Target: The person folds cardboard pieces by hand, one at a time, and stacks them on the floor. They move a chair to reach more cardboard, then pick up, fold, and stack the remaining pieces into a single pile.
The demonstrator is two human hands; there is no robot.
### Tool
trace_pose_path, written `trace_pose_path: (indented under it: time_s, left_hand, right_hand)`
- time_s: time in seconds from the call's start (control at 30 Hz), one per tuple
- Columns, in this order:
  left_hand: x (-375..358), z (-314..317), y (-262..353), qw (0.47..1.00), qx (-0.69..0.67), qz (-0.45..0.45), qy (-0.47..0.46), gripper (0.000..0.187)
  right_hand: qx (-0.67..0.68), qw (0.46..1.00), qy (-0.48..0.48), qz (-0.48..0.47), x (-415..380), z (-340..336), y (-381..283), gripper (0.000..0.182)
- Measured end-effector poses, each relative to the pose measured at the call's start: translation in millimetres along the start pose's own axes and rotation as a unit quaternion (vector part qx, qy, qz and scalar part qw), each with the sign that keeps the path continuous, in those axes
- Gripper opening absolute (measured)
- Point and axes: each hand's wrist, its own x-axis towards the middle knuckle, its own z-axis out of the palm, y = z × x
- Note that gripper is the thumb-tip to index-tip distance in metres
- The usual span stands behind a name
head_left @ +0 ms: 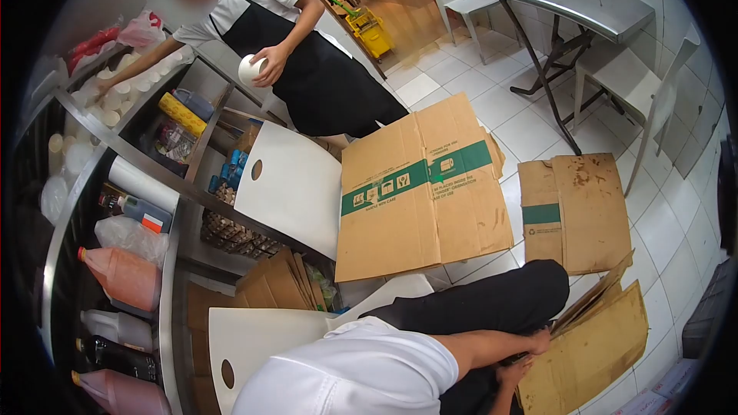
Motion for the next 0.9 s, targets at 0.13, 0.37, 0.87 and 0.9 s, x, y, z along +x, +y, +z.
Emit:
trace_pose_path:
  time_s: [0.13,0.37,0.87,0.9]
  left_hand:
    - [-7.8,-12.3,10.1,1.0,-0.014,-0.019,-0.015,0.078]
    - [26.9,31.7,-16.9,0.999,-0.013,-0.016,0.032,0.081]
    - [-11.4,-16.8,16.8,0.999,0.029,-0.001,-0.026,0.08]
    - [-3.5,-9.3,11.6,0.999,0.029,-0.001,-0.025,0.08]
  right_hand:
    - [0.018,1.0,-0.004,-0.003,8.2,3.0,10.4,0.158]
    - [0.044,0.997,0.031,-0.055,9.4,2.7,10.1,0.148]
    - [0.053,0.993,0.052,-0.095,24.2,11.5,26.1,0.135]
    - [0.053,0.993,0.051,-0.096,25.0,10.8,24.0,0.135]
